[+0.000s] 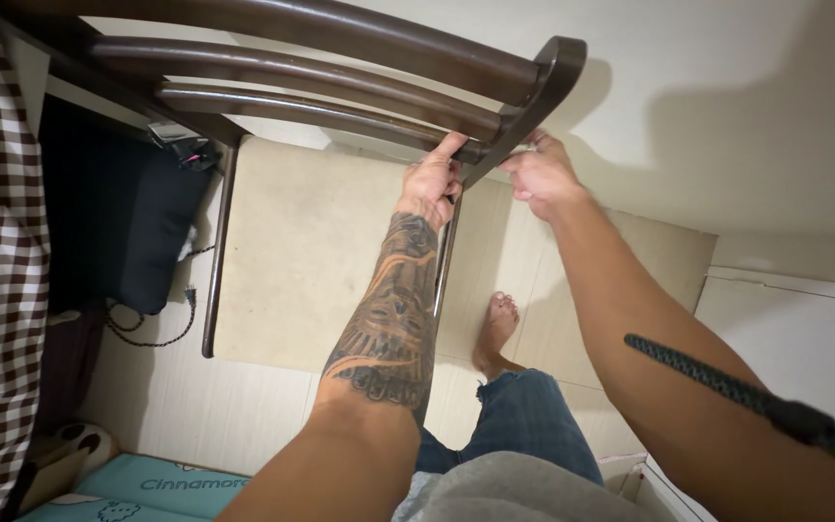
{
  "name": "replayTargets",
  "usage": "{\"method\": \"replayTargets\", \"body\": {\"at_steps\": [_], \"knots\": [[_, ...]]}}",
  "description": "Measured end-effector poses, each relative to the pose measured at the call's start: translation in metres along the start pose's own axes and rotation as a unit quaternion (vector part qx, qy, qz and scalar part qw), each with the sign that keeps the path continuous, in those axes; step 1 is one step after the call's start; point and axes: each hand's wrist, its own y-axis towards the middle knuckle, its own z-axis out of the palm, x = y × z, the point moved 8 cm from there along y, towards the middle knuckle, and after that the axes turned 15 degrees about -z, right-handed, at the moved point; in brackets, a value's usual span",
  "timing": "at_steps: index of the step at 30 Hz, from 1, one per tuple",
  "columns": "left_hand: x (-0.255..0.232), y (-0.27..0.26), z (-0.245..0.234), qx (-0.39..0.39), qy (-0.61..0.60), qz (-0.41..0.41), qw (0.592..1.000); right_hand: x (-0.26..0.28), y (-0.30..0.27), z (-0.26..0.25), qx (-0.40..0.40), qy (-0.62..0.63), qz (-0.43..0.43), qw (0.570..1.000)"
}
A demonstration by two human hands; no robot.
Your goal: The person assembles a wooden chair by inserting and tightening screws into the backrest frame using a screwdriver. The chair is held upright while the person works on the upper joints of the backrest.
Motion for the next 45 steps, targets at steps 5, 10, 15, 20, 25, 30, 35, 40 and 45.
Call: {"method": "replayTargets", "body": {"at_steps": [5,10,15,20,25,30,35,40,45], "knots": [[0.001,0.003,0.0,0.002,0.002,-0.008,1.0,-0.002,0.005,-0.004,-0.002,0.029,-0.046,0.999],[0.002,0.002,-0.003,-0.017,0.02,-0.009,1.0,-0.007,0.003,-0.009,-0.026,-0.023,-0.035,0.999],[0.0,-0.001,-0.007,-0.074,0.027,-0.004,0.997,0.001,0.0,-0.005,-0.044,-0.057,-0.012,0.997],[0.004,0.005,-0.006,-0.058,0.024,-0.027,0.998,0.006,-0.004,-0.007,-0.001,-0.065,0.022,0.998],[0.002,0.01,-0.005,-0.049,0.015,-0.048,0.997,0.018,0.001,-0.009,-0.002,-0.114,-0.012,0.993],[0.004,0.012,-0.005,-0.045,0.021,-0.054,0.997,0.01,0.002,-0.006,0.013,-0.047,0.025,0.999],[0.004,0.016,-0.006,-0.035,0.023,-0.054,0.998,0.001,-0.001,-0.014,-0.009,-0.115,0.061,0.991],[0.006,0.016,-0.007,-0.022,0.034,-0.062,0.997,-0.002,-0.004,-0.009,-0.024,-0.077,0.031,0.996],[0.005,0.013,-0.003,0.011,0.041,-0.06,0.997,0.002,-0.007,-0.005,-0.009,-0.021,-0.018,1.0]]}}
